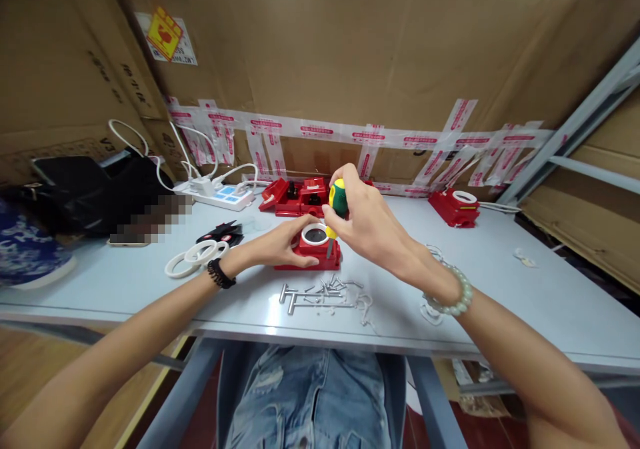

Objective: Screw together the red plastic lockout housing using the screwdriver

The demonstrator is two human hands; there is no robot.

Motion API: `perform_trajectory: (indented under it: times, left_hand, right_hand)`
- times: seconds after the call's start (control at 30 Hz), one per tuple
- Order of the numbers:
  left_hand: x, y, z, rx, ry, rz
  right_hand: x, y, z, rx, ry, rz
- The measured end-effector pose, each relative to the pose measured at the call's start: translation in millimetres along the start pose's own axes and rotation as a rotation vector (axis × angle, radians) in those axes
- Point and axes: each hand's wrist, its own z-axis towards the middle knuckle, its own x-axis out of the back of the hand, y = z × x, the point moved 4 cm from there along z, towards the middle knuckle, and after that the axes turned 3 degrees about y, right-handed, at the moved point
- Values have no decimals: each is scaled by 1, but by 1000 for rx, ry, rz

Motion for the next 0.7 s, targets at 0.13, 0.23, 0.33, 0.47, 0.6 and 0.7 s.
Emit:
perform_trajectory:
  times: [0.13, 0.23, 0.33, 0.47, 0.6, 0.7]
  left_hand:
    - [1, 2, 0, 1, -7, -10]
    - [2, 3, 0, 9, -15, -14]
    - [3, 4, 0, -3, -42, -41]
    - [4, 5, -1, -2, -67, -63]
    - [4, 4, 0, 18, -69, -50]
    - [4, 5, 0, 17, -68, -45]
  right_hand:
    - [11, 2, 6, -9, 87, 10]
    - [15, 11, 13, -32, 188, -13]
    - [7, 26, 20, -76, 196, -16]
    - [-6, 40, 22, -101, 166, 18]
    - [-8, 43, 20, -98, 171, 32]
    - [-7, 42, 20, -109, 162, 37]
